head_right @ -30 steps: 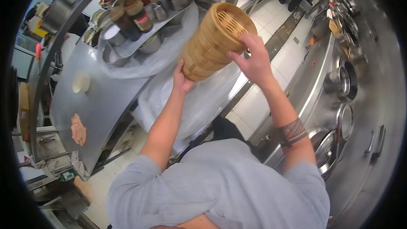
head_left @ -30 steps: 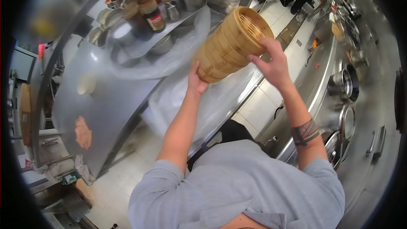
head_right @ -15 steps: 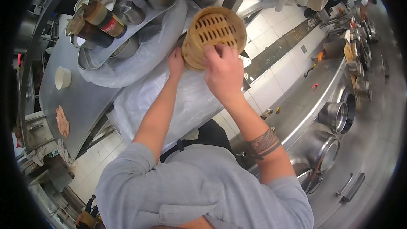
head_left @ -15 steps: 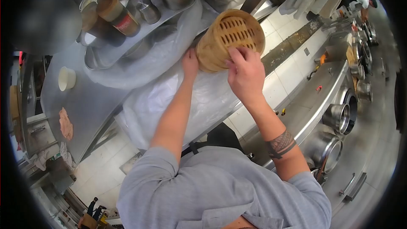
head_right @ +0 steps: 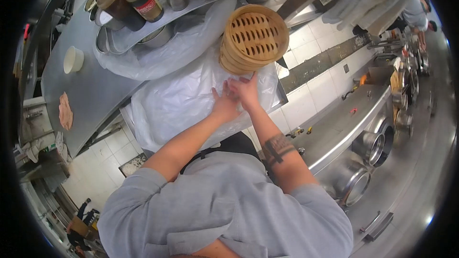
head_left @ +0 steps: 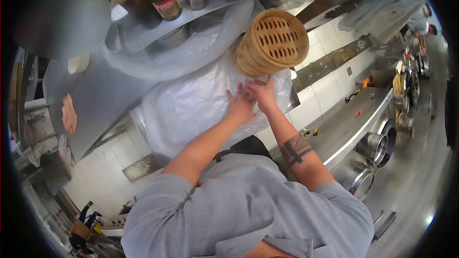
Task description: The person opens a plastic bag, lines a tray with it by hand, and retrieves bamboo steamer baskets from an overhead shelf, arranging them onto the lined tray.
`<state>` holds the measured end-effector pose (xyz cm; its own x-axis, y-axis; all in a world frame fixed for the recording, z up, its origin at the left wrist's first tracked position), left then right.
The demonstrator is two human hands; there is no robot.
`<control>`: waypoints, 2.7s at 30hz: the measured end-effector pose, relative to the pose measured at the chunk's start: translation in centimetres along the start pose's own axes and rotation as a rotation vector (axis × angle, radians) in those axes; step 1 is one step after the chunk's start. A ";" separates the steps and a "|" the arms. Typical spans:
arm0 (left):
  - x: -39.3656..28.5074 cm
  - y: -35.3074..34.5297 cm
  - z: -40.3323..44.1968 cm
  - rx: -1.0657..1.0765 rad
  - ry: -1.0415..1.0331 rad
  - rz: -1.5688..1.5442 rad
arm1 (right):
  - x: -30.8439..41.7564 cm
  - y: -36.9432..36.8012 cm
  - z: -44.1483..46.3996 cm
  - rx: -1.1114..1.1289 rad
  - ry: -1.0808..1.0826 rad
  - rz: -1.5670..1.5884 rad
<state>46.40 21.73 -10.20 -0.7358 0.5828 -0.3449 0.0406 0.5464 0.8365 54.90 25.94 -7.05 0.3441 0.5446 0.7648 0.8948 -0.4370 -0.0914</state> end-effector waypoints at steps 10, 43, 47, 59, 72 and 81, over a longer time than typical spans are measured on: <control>-3.0 -3.0 -0.7 0.131 -0.057 -0.062 | 2.2 -0.4 6.2 0.066 0.214 0.233; 12.7 8.4 4.6 -0.249 0.381 -0.118 | -0.2 9.2 7.7 -0.271 0.153 -1.100; 12.7 9.3 4.5 -0.299 0.405 -0.109 | -0.3 10.0 9.4 -0.264 0.072 -1.255; 7.4 6.6 3.0 -0.800 0.656 -1.112 | -0.7 6.6 5.5 -0.147 0.467 -1.250; 8.4 2.5 7.7 -0.542 0.516 -0.993 | -1.8 7.3 6.4 -0.125 0.582 -1.409; 8.9 32.7 -13.7 -0.343 -0.384 -1.121 | 0.9 -0.2 -1.2 0.165 0.405 -1.670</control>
<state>31.94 36.50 19.93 -0.0013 0.0644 -0.9979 -0.7071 0.7056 0.0465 54.70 25.70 -5.60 -0.9780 0.0854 0.1903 0.2082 0.4546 0.8660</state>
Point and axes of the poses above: each hand's wrist, its own z-axis towards the middle knuckle, its own y-axis out of the back of the hand, x = y × z, the point moved 10 cm from there along z, towards the middle knuckle, and after that the axes turned 4 degrees about -y, right-handed, at the moved point
